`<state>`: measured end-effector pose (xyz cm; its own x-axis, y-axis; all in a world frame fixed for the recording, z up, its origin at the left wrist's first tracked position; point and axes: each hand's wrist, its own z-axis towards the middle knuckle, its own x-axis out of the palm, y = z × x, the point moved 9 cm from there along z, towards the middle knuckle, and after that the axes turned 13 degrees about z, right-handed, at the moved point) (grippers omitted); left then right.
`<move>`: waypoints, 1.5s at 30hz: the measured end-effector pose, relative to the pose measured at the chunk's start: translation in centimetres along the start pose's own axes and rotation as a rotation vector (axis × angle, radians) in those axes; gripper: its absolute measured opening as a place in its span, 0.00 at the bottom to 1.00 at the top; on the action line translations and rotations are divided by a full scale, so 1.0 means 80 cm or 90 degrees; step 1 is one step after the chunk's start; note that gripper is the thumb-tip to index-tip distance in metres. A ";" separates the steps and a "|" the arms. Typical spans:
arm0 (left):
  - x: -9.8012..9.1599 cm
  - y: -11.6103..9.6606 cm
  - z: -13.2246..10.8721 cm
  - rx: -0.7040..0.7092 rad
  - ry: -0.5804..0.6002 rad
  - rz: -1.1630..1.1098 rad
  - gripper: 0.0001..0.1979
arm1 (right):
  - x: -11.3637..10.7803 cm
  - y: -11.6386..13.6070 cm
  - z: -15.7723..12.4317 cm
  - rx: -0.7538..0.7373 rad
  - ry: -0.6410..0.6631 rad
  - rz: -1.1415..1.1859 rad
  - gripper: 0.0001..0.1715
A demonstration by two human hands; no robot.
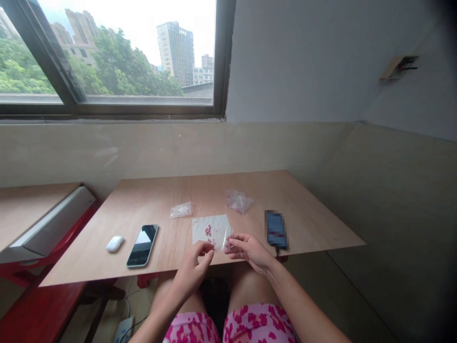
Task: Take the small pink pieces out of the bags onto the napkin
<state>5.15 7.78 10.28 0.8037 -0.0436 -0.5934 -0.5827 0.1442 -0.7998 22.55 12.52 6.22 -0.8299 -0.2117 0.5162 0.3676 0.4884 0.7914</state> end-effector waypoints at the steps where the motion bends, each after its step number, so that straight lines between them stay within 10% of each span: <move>1: 0.003 -0.001 -0.007 -0.014 0.005 -0.018 0.13 | 0.004 -0.007 -0.007 0.008 0.010 -0.010 0.21; 17: 0.069 0.012 -0.051 -0.071 0.117 -0.088 0.23 | 0.046 -0.075 -0.040 0.000 0.143 -0.290 0.02; 25: 0.050 -0.002 -0.049 -0.069 0.121 -0.086 0.20 | 0.063 -0.064 -0.045 0.030 0.241 -0.251 0.14; 45: 0.054 0.007 -0.048 -0.043 0.111 0.200 0.06 | 0.058 -0.039 -0.042 -0.196 0.050 -0.558 0.07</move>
<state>7.83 3.91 6.95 0.5555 -0.1755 -0.8128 -0.8089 0.1122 -0.5771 18.96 7.12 7.23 -0.8368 -0.4610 -0.2954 -0.2728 -0.1167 0.9550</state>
